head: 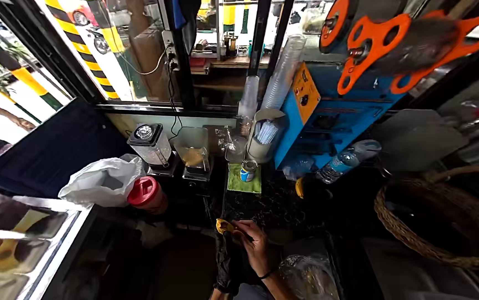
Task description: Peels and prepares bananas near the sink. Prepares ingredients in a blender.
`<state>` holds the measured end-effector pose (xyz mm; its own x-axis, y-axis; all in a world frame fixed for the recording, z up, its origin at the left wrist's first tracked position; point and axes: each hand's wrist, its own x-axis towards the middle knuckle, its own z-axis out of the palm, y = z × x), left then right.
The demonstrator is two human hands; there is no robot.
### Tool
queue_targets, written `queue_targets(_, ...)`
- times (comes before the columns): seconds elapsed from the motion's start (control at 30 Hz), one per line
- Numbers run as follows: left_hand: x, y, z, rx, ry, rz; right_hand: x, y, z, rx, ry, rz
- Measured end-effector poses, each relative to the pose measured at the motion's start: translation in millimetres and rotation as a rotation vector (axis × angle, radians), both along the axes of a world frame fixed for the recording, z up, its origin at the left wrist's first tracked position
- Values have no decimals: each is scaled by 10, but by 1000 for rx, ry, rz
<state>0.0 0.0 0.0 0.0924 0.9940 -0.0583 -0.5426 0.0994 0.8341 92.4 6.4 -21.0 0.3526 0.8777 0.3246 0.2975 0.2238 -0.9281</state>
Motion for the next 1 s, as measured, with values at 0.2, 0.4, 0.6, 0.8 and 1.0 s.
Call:
queue_targets(0.2,-41,241,28,-76,-146,-73,-121,-20,38,-142,-8,-118)
queue_targets(0.4,47,333,-220,-103,-102,-276,-182,-21,16,-123,-36,-454)
queue_targets(0.6,304,236,-97,-150,-79,-465,24,-256,-12,-185,13,-650)
queue_targets(0.8,581,147,-387,-145,-182,-695,404,-608,122,-270,544,-740)
queue_targets(1.0,1165,-258,-539,-261,-260,-821,876,-1027,145,-141,917,-833)
